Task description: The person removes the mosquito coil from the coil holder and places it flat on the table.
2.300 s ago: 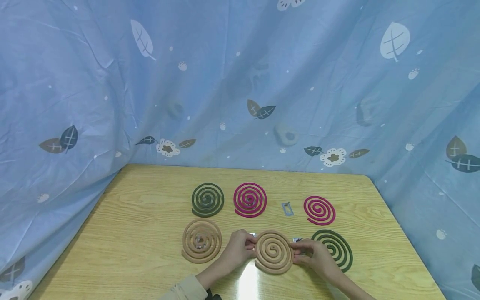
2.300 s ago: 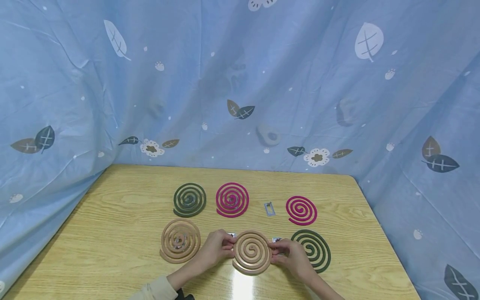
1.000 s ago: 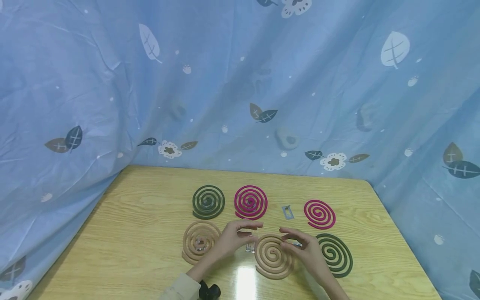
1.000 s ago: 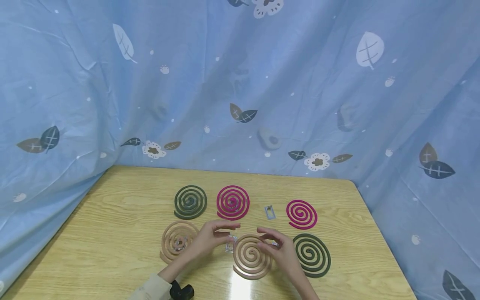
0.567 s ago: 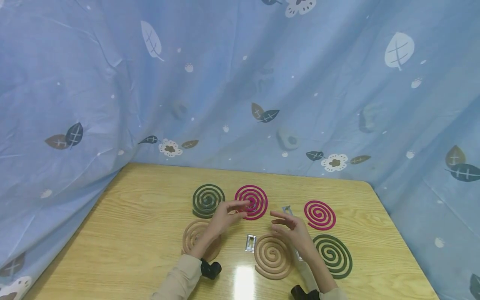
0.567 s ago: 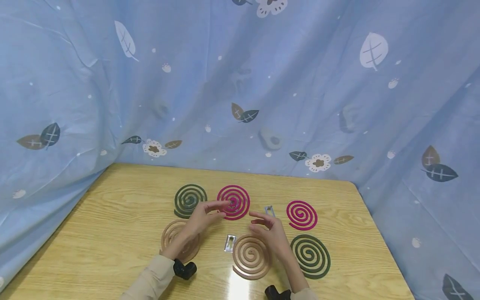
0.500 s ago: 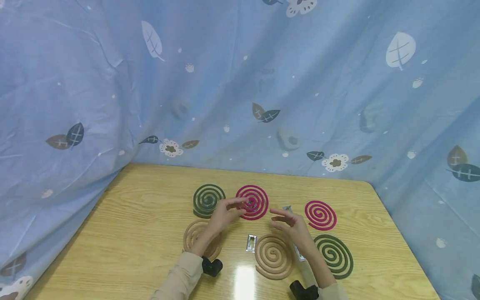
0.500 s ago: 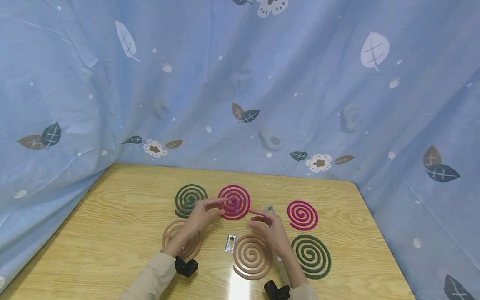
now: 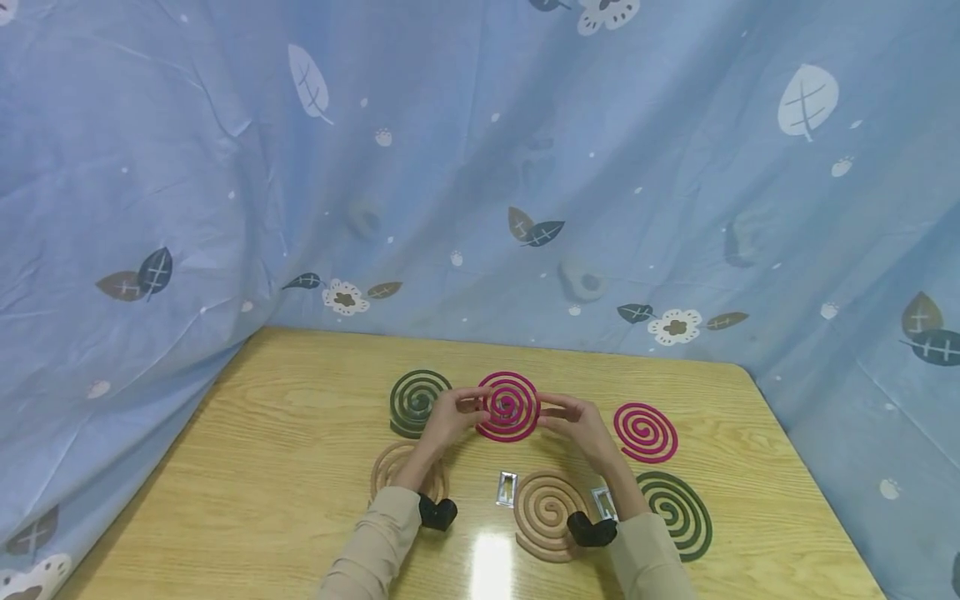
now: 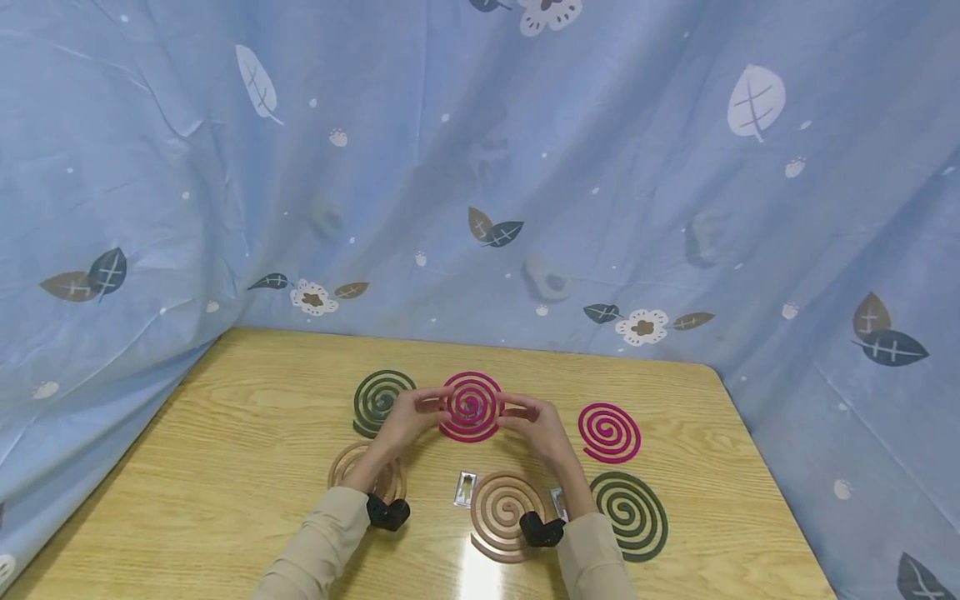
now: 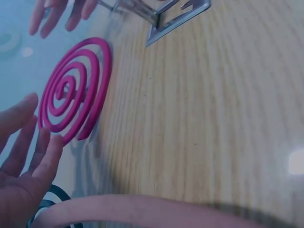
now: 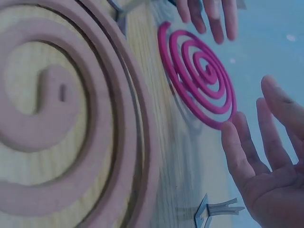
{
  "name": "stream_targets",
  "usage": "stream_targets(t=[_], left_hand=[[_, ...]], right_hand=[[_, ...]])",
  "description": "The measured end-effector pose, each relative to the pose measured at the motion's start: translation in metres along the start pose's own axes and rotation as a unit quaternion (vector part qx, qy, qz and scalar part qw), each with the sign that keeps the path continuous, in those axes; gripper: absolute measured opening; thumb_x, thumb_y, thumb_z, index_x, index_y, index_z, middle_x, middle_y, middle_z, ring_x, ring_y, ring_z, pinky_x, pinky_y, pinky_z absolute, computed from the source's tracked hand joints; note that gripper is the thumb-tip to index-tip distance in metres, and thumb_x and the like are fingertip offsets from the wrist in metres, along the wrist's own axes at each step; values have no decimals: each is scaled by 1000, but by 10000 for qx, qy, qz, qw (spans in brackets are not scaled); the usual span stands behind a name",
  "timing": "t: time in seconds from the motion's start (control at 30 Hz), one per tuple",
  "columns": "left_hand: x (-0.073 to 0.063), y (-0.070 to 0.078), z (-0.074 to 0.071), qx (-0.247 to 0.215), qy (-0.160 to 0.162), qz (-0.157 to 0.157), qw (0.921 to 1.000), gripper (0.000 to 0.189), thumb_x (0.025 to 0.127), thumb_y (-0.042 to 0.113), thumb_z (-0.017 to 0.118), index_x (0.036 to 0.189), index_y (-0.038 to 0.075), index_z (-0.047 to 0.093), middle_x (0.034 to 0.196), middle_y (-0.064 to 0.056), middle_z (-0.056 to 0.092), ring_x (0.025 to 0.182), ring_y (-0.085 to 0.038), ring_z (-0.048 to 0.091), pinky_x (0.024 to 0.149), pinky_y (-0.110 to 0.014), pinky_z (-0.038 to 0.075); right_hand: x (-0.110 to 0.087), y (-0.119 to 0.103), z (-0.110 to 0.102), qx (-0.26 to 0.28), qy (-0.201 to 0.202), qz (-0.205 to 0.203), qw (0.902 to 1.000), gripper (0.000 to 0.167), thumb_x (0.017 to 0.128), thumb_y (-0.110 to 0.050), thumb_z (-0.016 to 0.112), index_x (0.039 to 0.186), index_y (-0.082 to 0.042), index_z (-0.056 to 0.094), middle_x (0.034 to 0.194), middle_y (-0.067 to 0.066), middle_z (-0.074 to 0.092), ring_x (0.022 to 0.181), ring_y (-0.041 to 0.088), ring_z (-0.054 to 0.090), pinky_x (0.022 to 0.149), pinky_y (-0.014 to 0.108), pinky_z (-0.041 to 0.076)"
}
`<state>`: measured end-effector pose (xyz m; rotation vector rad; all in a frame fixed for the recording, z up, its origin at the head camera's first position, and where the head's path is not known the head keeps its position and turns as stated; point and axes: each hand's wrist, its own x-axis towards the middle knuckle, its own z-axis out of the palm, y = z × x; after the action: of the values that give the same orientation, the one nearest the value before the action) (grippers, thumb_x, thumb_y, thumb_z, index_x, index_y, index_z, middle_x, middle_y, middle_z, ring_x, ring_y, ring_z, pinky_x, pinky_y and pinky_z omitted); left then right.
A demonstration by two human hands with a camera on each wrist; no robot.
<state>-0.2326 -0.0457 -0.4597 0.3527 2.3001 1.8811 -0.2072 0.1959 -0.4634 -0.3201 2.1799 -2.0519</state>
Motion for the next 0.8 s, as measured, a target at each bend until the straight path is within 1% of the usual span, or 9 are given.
stream_targets(t=[0.1,0.13,0.27,0.37,0.5,0.6,0.73,0.8], left_hand=[[3,0,0,-25,118,16,9999,37,85,-6,67,122,-7,60,126,-24,58,116,-40,56,93,-38,54],[3,-1,0,-58,154,-10,9999,38,85,-6,67,122,-8,60,127,-25,57,116,-40,56,92,-38,54],[5,-1,4,74,229,-51,9997,39,84,-8,68,122,-9,60,125,-26,58,110,-40,59,86,-38,57],[6,-1,7,233,356,-31,9991,40,81,-9,69,120,-10,60,124,-28,58,107,-41,60,83,-37,58],[8,1,11,271,578,-47,9980,40,80,-11,69,119,-10,60,124,-29,57,110,-43,59,86,-37,57],[7,2,12,290,655,-25,9974,41,79,-14,67,119,-11,60,125,-30,56,111,-44,58,88,-38,56],[5,1,11,322,790,16,9964,42,77,-17,67,118,-12,60,123,-31,57,112,-45,56,91,-43,54],[5,0,11,259,802,17,9964,43,77,-18,66,119,-13,59,123,-31,57,113,-45,56,92,-44,53]], right_hand=[[5,2,-3,-15,41,48,10000,43,89,5,63,129,13,51,132,32,49,118,48,51,90,32,55],[6,2,-4,-30,58,86,9999,43,89,5,63,129,13,51,132,32,49,117,47,51,90,32,55],[8,4,-6,-264,127,289,9992,40,89,8,61,128,12,52,128,33,52,113,43,57,88,38,56],[8,4,-7,-359,167,473,9981,39,89,10,60,128,11,53,124,32,56,110,40,59,86,38,57],[10,4,-8,-370,158,462,9981,40,89,12,58,128,12,52,122,33,57,110,40,60,86,33,57],[11,5,-8,-376,144,436,9982,39,89,12,56,128,13,51,122,33,57,109,41,60,87,30,56],[11,7,-7,-407,215,554,9974,38,90,12,56,128,12,52,120,32,58,110,40,59,88,31,56],[11,8,-6,-470,245,606,9968,38,91,10,56,129,11,52,119,31,59,111,39,60,88,33,56]])
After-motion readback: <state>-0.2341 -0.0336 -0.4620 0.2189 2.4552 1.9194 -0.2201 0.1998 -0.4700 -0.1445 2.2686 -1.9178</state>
